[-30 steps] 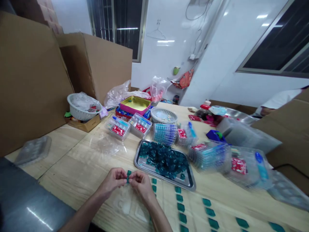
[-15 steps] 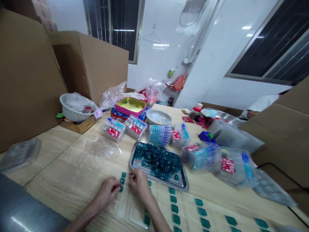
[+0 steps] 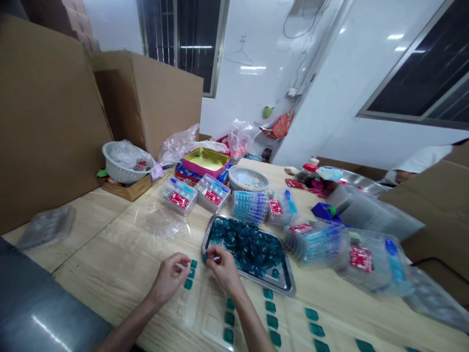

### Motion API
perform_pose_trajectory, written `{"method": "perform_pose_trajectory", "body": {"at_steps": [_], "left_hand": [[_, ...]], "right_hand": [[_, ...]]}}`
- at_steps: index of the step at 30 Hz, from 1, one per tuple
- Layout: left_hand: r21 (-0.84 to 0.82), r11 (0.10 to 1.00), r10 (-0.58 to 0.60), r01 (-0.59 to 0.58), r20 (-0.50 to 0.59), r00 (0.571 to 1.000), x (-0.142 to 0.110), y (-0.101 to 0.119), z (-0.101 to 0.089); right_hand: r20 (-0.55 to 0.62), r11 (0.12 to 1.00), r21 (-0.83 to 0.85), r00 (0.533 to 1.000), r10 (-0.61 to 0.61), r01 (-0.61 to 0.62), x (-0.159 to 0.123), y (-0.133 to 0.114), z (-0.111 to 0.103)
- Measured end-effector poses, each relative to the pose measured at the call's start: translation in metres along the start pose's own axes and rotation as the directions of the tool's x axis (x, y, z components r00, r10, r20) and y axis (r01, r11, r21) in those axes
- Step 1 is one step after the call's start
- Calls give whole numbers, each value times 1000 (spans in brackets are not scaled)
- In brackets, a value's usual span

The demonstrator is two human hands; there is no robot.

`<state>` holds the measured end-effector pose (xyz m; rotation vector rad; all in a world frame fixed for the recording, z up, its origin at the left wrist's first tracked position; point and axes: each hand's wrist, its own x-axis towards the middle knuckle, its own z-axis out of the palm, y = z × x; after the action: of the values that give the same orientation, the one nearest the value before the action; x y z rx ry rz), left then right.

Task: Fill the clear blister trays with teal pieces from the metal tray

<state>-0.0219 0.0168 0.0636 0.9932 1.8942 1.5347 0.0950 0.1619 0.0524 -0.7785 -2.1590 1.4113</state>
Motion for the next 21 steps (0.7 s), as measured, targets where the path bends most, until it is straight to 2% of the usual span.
{"method": "perform_pose_trajectory", "body": {"at_steps": [2,4,7,10,13,17,19,21], "left_hand": [[-129,991,-42,46,36,998,5,1,5],[-206,975,-71,87,85,994,8,1,9],[-320,937,-100,143,145,984,9,3,11],[-457,852,-176,254,207,962,8,10,7],[-500,804,-230,322,239,943,6,15,0],[-361,881,-233,307,236,943,2,6,-5],[-199,945,-213,259,225,951,-4,-4,-6],[-17,980,-191,199,211,959,-11,-12,-6]], "right_hand": [[43,971,237,999,28,-38,-8,-6,8],[81,927,366,995,59,-84,-14,-13,12],[125,872,464,986,107,-154,-20,-23,16],[150,830,518,977,151,-208,-24,-27,19],[173,802,547,970,172,-240,-27,-28,25],[222,817,496,953,208,-294,-34,-22,36],[235,872,396,950,205,-286,-39,-18,41],[221,943,244,960,173,-226,-44,-16,45]]}}
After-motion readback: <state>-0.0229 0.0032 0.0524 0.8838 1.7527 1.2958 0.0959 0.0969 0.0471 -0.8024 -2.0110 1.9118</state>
